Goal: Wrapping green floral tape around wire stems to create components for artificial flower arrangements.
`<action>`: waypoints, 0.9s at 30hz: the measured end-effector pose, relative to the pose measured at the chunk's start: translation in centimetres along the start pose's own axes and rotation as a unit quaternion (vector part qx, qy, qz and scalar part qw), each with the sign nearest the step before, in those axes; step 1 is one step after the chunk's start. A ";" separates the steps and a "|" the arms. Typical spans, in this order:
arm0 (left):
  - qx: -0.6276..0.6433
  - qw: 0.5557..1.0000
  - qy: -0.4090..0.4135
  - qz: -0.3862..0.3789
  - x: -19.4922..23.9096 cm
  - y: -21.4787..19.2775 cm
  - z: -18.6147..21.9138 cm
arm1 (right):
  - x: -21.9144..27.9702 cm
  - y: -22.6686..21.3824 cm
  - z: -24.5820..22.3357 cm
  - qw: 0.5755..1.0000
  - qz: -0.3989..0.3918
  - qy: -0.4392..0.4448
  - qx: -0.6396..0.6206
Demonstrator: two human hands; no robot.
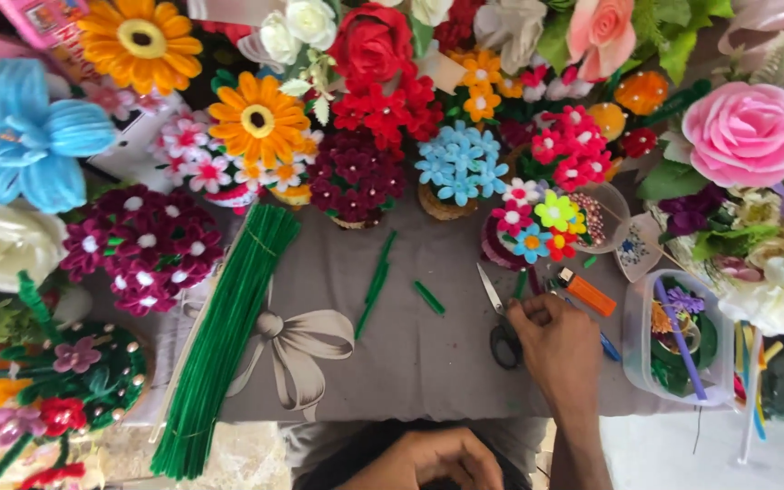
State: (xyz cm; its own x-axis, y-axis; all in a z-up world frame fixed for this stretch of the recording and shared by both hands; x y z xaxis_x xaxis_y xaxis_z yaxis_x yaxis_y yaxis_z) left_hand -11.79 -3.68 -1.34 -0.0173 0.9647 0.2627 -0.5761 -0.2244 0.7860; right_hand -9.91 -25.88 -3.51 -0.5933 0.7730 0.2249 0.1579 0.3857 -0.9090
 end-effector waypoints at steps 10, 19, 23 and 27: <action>-0.150 0.957 0.105 0.227 -0.9 -4.3 4.4 | 4.5 -0.5 0.7 0.977 -0.056 -0.091 -0.187; -0.049 0.914 0.256 0.310 -1.0 -7.9 9.6 | 6.7 4.4 -5.2 0.828 -0.271 -0.124 -0.476; -0.054 0.909 0.248 0.331 0.6 -9.0 9.9 | 7.2 5.1 -6.3 0.807 -0.298 -0.145 -0.489; -0.028 0.908 0.270 0.321 1.5 -9.7 9.4 | 8.0 6.1 -6.9 0.803 -0.311 -0.126 -0.493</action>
State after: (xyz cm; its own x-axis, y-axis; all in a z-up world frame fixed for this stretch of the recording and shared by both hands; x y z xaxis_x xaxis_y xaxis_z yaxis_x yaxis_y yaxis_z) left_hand 1.46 -1.39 -3.33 -0.7525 0.5689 0.3319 -0.3472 -0.7709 0.5340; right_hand -8.28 -13.89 -4.85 -0.9206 0.1978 0.3367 0.2438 0.9647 0.0998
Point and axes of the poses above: each hand's wrist, its own x-axis away from the middle knuckle, its own y-axis out of the palm, z = x × y, the point moved 9 cm from there along -x, towards the middle knuckle, and after that the axes turned 6 degrees about x, right-handed, at the moved point
